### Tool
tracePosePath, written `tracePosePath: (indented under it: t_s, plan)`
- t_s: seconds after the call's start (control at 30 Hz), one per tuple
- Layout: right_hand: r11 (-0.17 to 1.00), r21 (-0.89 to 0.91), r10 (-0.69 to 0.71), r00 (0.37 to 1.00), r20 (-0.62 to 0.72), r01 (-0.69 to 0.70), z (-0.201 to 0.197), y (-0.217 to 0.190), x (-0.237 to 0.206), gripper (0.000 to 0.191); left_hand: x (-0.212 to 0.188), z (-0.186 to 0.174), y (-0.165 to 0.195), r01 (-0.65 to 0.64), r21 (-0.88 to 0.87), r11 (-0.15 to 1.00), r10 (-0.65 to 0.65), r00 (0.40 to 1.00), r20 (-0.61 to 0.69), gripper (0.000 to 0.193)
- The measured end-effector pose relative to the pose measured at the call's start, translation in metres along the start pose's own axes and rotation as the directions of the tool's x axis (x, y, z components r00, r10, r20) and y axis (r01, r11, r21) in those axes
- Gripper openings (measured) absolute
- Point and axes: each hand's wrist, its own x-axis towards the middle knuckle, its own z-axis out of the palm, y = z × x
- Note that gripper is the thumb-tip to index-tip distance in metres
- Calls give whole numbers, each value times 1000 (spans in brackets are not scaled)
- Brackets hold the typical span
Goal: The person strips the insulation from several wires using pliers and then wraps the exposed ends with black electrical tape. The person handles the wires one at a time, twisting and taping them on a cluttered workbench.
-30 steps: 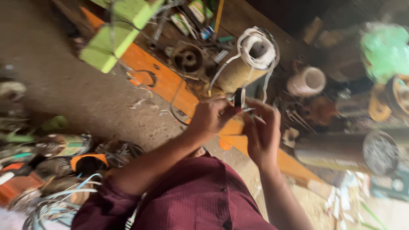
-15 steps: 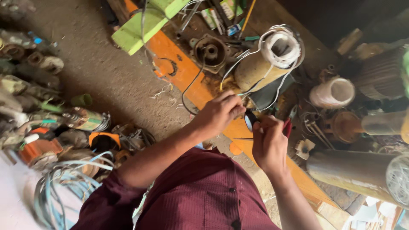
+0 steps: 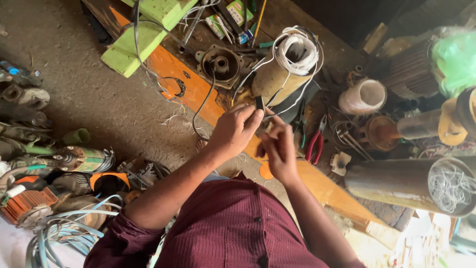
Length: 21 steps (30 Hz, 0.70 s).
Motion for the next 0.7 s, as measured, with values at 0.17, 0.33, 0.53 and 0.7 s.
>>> tracePosePath:
  t_s: [0.17, 0.33, 0.53, 0.7]
  plan:
    - [331, -903, -293, 940, 177, 273, -3, -22, 7, 24, -4, -9, -6, -75, 23, 997, 73, 996, 53, 25]
    - [978, -181, 91, 994, -57, -100, -10, -77, 4, 13, 0, -21, -5, -58, -180, 982, 88, 982, 166, 24]
    - [981, -184, -89, 989, -116, 66, -1, -52, 21, 16, 12, -18, -2, 250, -232, 940, -204, 958, 203, 34]
    - [990, -137, 7, 996, -87, -19, 6, -4, 6, 20, 7, -7, -7, 276, -196, 941, -243, 954, 177, 35]
